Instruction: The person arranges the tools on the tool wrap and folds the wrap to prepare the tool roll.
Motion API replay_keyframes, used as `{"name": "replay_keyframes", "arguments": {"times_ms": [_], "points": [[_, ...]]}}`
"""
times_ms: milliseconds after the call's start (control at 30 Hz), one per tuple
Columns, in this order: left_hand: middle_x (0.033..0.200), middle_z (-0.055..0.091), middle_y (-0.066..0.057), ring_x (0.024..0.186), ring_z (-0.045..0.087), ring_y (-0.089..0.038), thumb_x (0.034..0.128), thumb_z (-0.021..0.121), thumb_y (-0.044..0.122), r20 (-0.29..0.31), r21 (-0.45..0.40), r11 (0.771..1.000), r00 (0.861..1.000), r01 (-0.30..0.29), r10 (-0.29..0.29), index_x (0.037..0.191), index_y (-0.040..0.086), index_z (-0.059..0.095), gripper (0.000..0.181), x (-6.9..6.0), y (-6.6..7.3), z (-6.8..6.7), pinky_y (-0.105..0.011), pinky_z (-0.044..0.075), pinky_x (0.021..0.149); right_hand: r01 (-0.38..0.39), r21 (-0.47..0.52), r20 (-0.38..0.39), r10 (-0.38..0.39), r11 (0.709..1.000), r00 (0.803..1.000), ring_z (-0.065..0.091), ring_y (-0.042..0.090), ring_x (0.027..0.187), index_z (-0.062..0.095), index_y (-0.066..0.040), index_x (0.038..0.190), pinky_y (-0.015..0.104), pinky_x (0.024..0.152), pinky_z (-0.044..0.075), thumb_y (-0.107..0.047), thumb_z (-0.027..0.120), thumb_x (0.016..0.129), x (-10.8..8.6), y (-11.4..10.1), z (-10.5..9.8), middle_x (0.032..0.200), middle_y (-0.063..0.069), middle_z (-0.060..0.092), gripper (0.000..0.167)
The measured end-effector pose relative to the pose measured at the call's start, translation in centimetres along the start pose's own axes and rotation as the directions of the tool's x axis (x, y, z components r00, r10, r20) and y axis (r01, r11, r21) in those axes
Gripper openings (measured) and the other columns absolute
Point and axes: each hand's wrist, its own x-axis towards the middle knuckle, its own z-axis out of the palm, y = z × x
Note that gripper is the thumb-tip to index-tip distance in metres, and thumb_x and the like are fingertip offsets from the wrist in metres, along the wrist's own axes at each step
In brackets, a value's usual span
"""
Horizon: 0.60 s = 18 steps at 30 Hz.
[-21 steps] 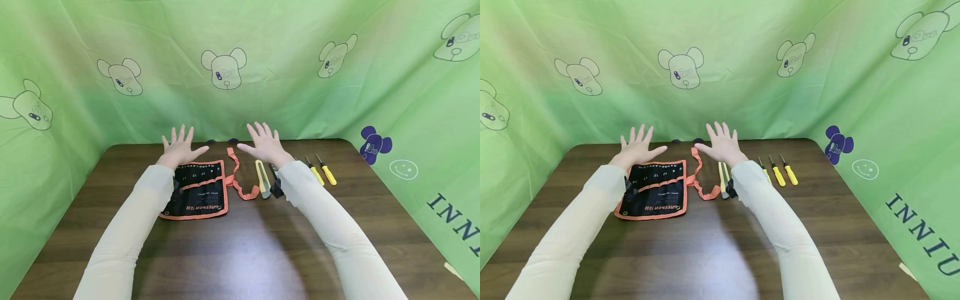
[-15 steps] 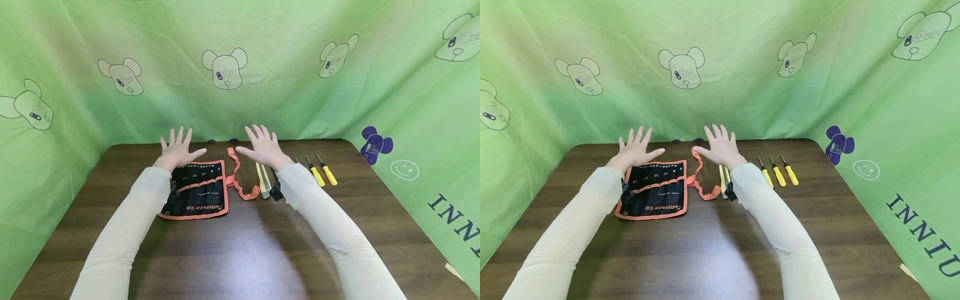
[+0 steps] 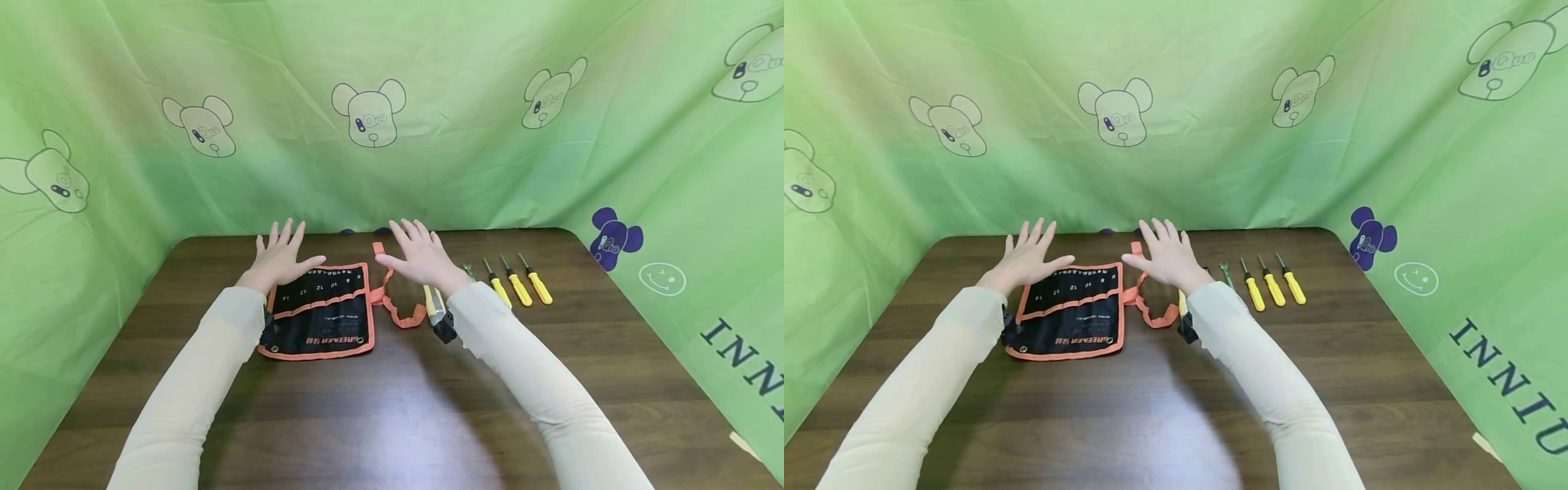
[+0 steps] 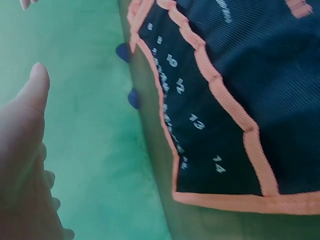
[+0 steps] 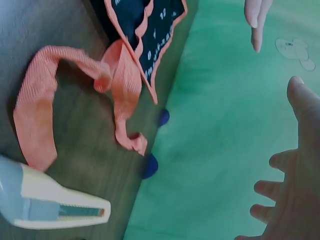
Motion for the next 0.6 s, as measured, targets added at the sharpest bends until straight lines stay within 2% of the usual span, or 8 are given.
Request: {"name": "replay_keyframes", "arguments": {"times_ms": [267, 600], "points": [[0.151, -0.007, -0.019, 0.133, -0.018, -0.036, 0.0841, 0.034, 0.071, -0.045, -0.049, 0.997, 0.998, -0.055, 0.053, 0.148, 0.01, 0.0, 0.095, -1.0, -1.3, 1.0, -0.059, -0.01, 0.101, 0.043, 0.046, -0.021, -0.042, 0.998, 0.999, 0.01, 0.032, 0.137, 0.016, -0.013, 0.148, 0.053, 0.106, 0.01, -0.059, 0.041, 0.09, -0.6, -1.2, 1.4, 0.15, 0.014, 0.018, 0.079], [0.151, -0.005, -0.021, 0.135, -0.012, -0.039, 0.0908, 0.047, 0.052, -0.017, -0.029, 0.997, 0.997, -0.077, 0.076, 0.148, 0.005, 0.005, 0.085, -1.2, -3.1, 2.5, -0.058, -0.002, 0.104, 0.096, 0.106, -0.018, -0.095, 0.99, 0.995, 0.014, 0.031, 0.136, 0.022, -0.01, 0.147, 0.048, 0.107, 0.014, -0.055, 0.045, 0.091, -1.2, -2.4, 3.8, 0.148, 0.014, 0.022, 0.076]]}}
